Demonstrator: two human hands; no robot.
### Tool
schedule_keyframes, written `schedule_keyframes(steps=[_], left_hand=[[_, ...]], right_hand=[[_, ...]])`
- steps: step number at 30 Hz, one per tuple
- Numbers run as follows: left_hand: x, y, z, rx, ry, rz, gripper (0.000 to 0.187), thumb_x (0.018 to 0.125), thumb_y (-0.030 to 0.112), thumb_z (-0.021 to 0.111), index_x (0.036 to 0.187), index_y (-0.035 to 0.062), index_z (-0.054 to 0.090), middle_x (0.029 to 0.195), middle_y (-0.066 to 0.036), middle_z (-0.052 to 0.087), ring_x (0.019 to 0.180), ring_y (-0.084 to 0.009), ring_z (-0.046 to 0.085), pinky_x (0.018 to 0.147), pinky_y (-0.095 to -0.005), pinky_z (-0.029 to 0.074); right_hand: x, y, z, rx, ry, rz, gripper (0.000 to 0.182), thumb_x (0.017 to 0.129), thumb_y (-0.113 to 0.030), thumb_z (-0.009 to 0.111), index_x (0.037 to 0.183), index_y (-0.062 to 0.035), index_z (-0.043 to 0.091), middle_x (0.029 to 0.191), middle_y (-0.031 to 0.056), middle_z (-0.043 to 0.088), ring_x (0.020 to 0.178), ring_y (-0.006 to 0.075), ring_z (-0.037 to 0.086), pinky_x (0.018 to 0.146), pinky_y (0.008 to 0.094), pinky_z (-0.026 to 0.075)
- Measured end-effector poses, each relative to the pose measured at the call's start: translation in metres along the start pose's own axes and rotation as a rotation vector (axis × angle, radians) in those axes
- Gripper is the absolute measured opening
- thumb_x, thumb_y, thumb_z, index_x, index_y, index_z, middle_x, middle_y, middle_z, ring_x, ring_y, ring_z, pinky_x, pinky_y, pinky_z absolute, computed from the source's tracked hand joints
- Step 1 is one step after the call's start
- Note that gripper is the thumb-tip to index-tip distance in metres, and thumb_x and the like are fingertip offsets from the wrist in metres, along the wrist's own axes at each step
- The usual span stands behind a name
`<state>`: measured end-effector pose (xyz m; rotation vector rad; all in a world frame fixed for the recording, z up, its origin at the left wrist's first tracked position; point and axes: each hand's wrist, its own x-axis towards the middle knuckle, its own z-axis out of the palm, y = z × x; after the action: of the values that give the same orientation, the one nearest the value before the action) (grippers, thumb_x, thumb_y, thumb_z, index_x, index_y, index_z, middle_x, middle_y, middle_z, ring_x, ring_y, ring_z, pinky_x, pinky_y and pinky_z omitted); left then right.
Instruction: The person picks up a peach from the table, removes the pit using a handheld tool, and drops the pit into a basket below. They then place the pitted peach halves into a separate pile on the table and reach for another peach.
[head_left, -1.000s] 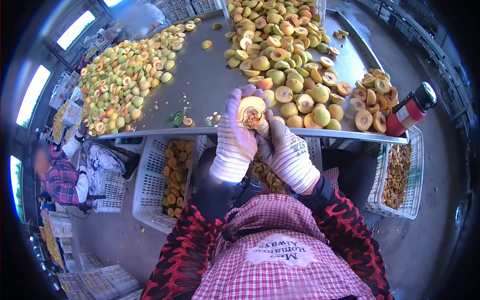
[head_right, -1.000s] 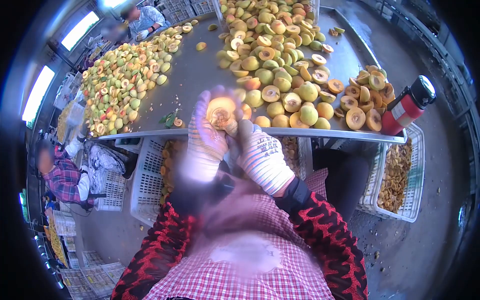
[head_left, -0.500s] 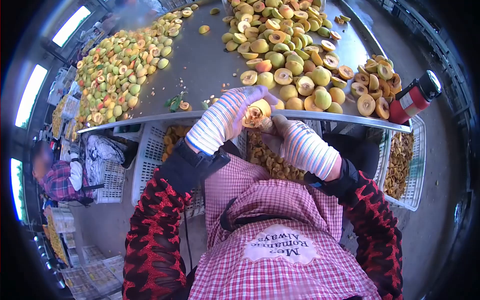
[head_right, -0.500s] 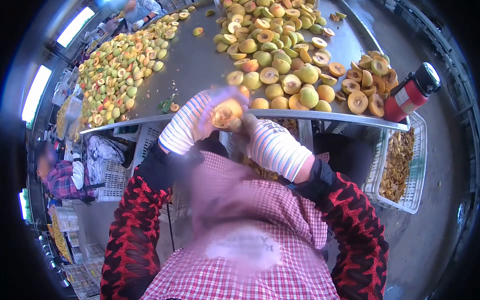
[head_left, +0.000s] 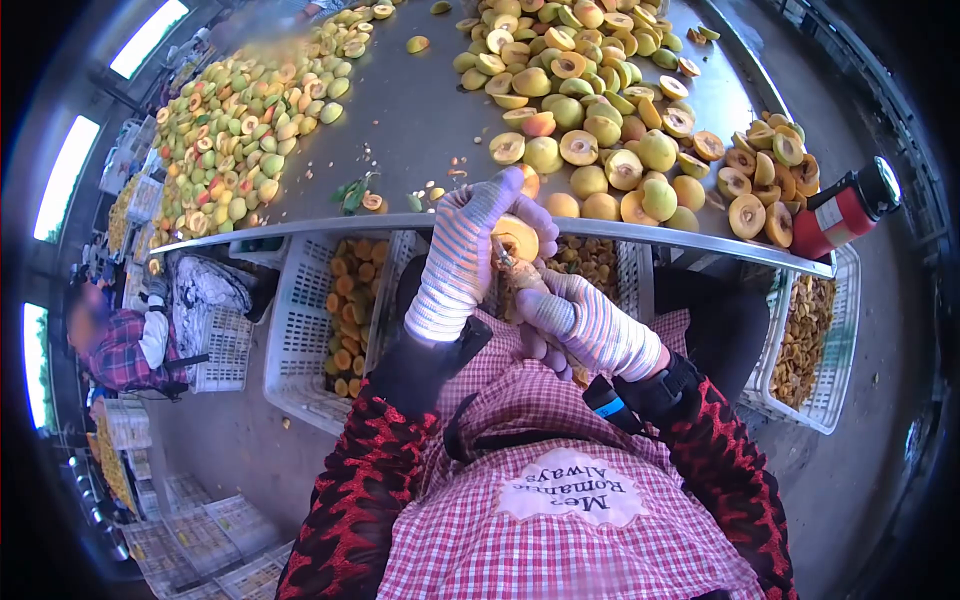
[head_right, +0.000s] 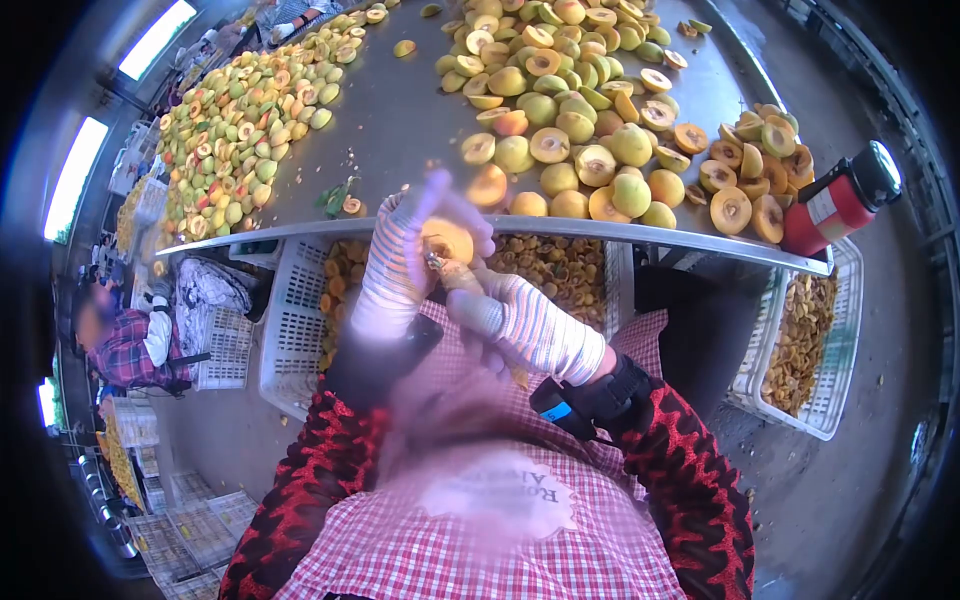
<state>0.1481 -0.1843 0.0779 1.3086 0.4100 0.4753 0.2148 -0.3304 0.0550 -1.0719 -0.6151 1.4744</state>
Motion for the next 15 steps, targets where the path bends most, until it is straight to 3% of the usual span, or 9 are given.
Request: schedule_keyframes(steps=[2, 6, 7, 9, 10, 13, 14, 15], left_hand=[[-0.001, -0.002, -0.003, -0.115, -0.061, -0.010, 0.051, 0.088, 0.046, 0.055, 0.066, 0.0006, 0.063, 0.064, -0.011, 0.063, 0.056, -0.0178, 0.061, 0.057, -0.0286, 0.050], [0.004, -0.005, 0.000, -0.166, -0.059, -0.123, 0.050, 0.087, 0.045, 0.058, 0.065, 0.0003, 0.064, 0.061, -0.010, 0.062, 0.054, -0.0173, 0.060, 0.054, -0.0272, 0.049], [0.004, 0.003, 0.002, -0.023, -0.057, -0.086, 0.050, 0.086, 0.045, 0.058, 0.065, 0.0004, 0.064, 0.061, -0.010, 0.062, 0.053, -0.0174, 0.059, 0.052, -0.0274, 0.048], [0.004, 0.003, 0.001, -0.042, -0.042, -0.018, 0.050, 0.087, 0.045, 0.057, 0.064, 0.0006, 0.064, 0.060, -0.010, 0.062, 0.053, -0.0172, 0.059, 0.052, -0.0276, 0.048], [0.005, 0.003, 0.001, -0.048, -0.038, 0.019, 0.051, 0.088, 0.044, 0.057, 0.064, 0.0006, 0.064, 0.060, -0.010, 0.062, 0.053, -0.0171, 0.059, 0.052, -0.0277, 0.048], [0.009, -0.007, -0.004, -0.303, -0.096, 0.002, 0.048, 0.088, 0.048, 0.056, 0.073, 0.0028, 0.061, 0.064, -0.013, 0.061, 0.054, -0.0217, 0.059, 0.052, -0.0307, 0.049], [0.010, -0.013, -0.006, -0.390, -0.114, -0.003, 0.047, 0.088, 0.050, 0.056, 0.076, 0.0036, 0.059, 0.066, -0.014, 0.061, 0.055, -0.0232, 0.060, 0.052, -0.0317, 0.050], [0.011, -0.020, -0.011, -0.455, -0.119, 0.002, 0.048, 0.087, 0.053, 0.055, 0.086, 0.0055, 0.056, 0.077, -0.015, 0.062, 0.065, -0.0274, 0.063, 0.057, -0.0369, 0.054]], right_hand=[[-0.002, 0.005, -0.004, 0.237, -0.132, 0.010, 0.037, 0.091, -0.041, 0.053, 0.096, -0.0047, 0.053, 0.060, 0.0021, 0.052, 0.043, 0.0081, 0.048, 0.038, 0.0196, 0.038], [0.004, 0.003, -0.003, 0.023, -0.015, 0.019, 0.038, 0.090, -0.042, 0.055, 0.087, -0.0044, 0.054, 0.060, 0.0029, 0.051, 0.044, 0.0084, 0.046, 0.039, 0.0206, 0.034], [0.006, 0.007, -0.004, -0.026, -0.014, 0.010, 0.038, 0.089, -0.042, 0.055, 0.087, -0.0046, 0.054, 0.060, 0.0028, 0.051, 0.044, 0.0083, 0.046, 0.039, 0.0206, 0.034], [0.013, 0.014, -0.009, -0.130, -0.016, -0.024, 0.037, 0.089, -0.042, 0.055, 0.086, -0.0048, 0.053, 0.060, 0.0026, 0.051, 0.044, 0.0083, 0.044, 0.038, 0.0207, 0.033], [0.014, 0.014, -0.005, 0.012, -0.054, -0.037, 0.038, 0.089, -0.044, 0.056, 0.088, -0.0055, 0.053, 0.060, 0.0023, 0.050, 0.042, 0.0081, 0.043, 0.038, 0.0202, 0.033], [0.012, 0.020, 0.008, 0.347, -0.173, -0.079, 0.040, 0.090, -0.046, 0.055, 0.091, -0.0071, 0.051, 0.060, 0.0012, 0.050, 0.039, 0.0077, 0.039, 0.036, 0.0196, 0.033], [0.011, 0.018, 0.008, 0.263, -0.135, -0.070, 0.039, 0.090, -0.046, 0.055, 0.092, -0.0073, 0.051, 0.060, 0.0013, 0.050, 0.039, 0.0076, 0.040, 0.037, 0.0196, 0.033], [0.010, 0.015, 0.008, 0.179, -0.096, -0.065, 0.039, 0.090, -0.046, 0.055, 0.092, -0.0075, 0.051, 0.061, 0.0014, 0.051, 0.040, 0.0075, 0.041, 0.037, 0.0196, 0.033]])
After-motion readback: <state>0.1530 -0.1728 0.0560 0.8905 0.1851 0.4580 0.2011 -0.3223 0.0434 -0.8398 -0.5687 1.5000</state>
